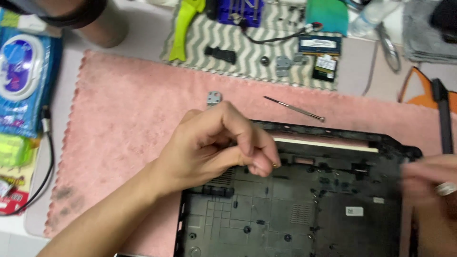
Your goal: Disassembling internal components of a laptop chassis using a precision screwdriver and manual prying.
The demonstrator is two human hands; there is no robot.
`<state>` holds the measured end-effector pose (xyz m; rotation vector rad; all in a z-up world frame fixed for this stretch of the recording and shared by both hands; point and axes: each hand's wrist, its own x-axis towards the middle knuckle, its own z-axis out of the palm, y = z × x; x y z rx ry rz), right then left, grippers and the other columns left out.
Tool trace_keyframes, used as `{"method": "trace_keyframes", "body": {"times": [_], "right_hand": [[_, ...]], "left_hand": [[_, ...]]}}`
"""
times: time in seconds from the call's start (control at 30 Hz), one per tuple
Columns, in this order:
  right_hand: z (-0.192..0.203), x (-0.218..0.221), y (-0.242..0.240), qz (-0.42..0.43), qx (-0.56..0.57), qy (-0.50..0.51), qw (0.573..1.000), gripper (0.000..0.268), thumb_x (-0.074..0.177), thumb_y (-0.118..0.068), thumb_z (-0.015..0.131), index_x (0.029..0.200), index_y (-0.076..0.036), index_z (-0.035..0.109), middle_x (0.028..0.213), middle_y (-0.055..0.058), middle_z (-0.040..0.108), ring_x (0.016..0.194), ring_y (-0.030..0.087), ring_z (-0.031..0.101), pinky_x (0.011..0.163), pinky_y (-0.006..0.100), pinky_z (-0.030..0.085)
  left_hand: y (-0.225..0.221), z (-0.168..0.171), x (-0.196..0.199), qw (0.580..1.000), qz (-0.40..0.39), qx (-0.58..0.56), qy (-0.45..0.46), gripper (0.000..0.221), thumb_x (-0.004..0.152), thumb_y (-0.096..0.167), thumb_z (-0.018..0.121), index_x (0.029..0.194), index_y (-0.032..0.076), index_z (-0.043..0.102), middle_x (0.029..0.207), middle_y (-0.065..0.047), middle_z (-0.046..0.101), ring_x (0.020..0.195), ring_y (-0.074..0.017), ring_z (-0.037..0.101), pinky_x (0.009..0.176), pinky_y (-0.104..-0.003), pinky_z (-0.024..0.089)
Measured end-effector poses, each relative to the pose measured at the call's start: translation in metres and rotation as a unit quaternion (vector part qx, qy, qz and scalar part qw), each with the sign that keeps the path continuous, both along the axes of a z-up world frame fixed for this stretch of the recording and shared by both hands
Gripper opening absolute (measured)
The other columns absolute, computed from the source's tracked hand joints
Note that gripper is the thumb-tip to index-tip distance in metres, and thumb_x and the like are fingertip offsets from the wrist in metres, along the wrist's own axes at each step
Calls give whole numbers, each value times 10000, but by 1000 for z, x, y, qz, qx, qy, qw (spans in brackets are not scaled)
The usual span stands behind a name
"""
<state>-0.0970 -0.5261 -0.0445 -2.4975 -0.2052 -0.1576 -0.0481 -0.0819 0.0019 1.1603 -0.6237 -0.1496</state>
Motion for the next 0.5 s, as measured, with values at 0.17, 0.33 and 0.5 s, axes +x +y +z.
{"method": "trace_keyframes", "body": {"times": [0.17, 0.33, 0.5], "right_hand": [[95, 8, 106, 153, -68, -19, 986, 317, 959, -226, 844, 1270, -289, 831, 1173, -12, 792, 910, 124, 767, 817, 287, 580], [98, 11, 152, 271, 14, -6, 962, 464, 1015, -211, 847, 1462, -275, 739, 1213, -95, 770, 836, -19, 789, 876, 157, 623], [93, 20, 172, 282, 104, -105, 948, 214, 995, -72, 843, 1206, -50, 815, 1017, 66, 776, 829, 112, 771, 844, 223, 675]], "left_hand": [[-5, 5, -5, 999, 4, 40, -19, 173, 1139, 34, 644, 1059, 34, 491, 1035, -289, 799, 1051, -311, 866, 843, -317, 790], [-7, 11, -10, 996, 0, 84, -31, 168, 1142, 90, 624, 1039, 61, 494, 1092, -273, 828, 918, -227, 884, 847, -280, 785], [-12, 9, -9, 994, 21, 99, -44, 182, 1165, 177, 602, 1025, 80, 535, 1061, -176, 855, 915, -187, 882, 827, -246, 744]]}}
